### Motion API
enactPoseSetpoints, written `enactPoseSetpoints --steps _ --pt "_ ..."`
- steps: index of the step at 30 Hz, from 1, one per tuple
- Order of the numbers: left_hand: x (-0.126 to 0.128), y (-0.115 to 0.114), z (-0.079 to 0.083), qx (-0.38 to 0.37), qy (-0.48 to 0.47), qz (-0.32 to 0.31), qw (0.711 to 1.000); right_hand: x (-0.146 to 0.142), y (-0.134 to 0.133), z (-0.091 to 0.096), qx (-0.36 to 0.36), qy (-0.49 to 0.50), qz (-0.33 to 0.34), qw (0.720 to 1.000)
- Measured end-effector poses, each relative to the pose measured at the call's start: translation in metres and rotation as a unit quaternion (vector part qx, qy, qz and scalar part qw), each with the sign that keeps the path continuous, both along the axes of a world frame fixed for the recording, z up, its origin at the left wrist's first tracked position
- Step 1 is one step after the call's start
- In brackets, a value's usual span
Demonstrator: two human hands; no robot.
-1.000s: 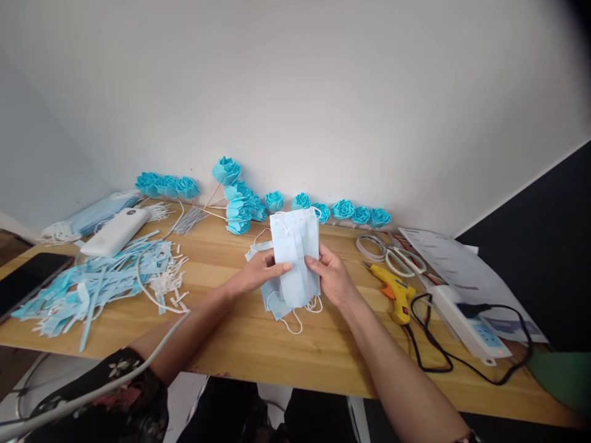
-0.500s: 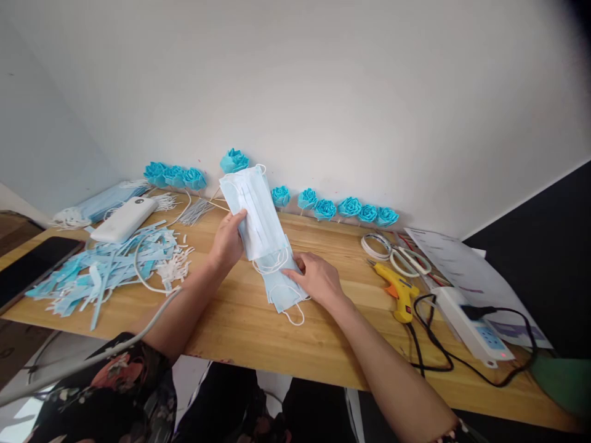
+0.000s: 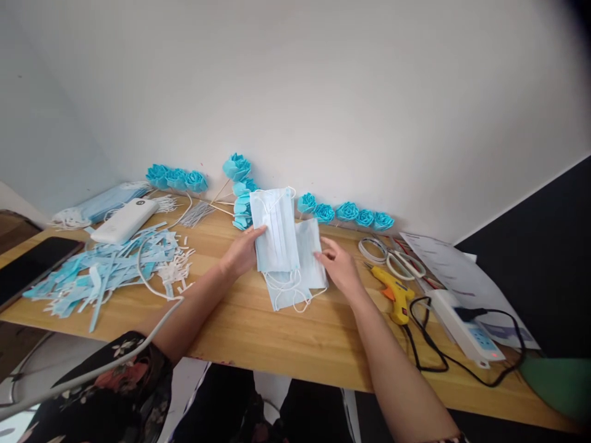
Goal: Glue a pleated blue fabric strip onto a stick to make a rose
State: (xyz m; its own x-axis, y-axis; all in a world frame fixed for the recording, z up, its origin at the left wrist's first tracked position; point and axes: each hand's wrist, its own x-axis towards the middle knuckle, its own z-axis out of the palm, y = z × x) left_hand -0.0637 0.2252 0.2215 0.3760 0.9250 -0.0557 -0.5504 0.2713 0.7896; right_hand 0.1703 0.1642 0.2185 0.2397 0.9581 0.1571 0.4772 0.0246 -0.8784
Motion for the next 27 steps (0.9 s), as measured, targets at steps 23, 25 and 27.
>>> enactPoseSetpoints --steps 23,25,27 --pt "0.022 -0.023 0.003 0.018 -0.043 -0.156 0.987 -0.038 -0.018 0.008 -0.071 0.329 0.137 0.932" --pt "0.021 -0.024 0.001 0.024 -0.015 -0.145 0.989 -0.038 -0.019 0.008 -0.077 0.336 0.143 0.928" --pt "0.02 -0.025 -0.004 0.025 0.022 -0.126 0.991 -0.037 -0.019 0.008 -0.08 0.334 0.147 0.928"
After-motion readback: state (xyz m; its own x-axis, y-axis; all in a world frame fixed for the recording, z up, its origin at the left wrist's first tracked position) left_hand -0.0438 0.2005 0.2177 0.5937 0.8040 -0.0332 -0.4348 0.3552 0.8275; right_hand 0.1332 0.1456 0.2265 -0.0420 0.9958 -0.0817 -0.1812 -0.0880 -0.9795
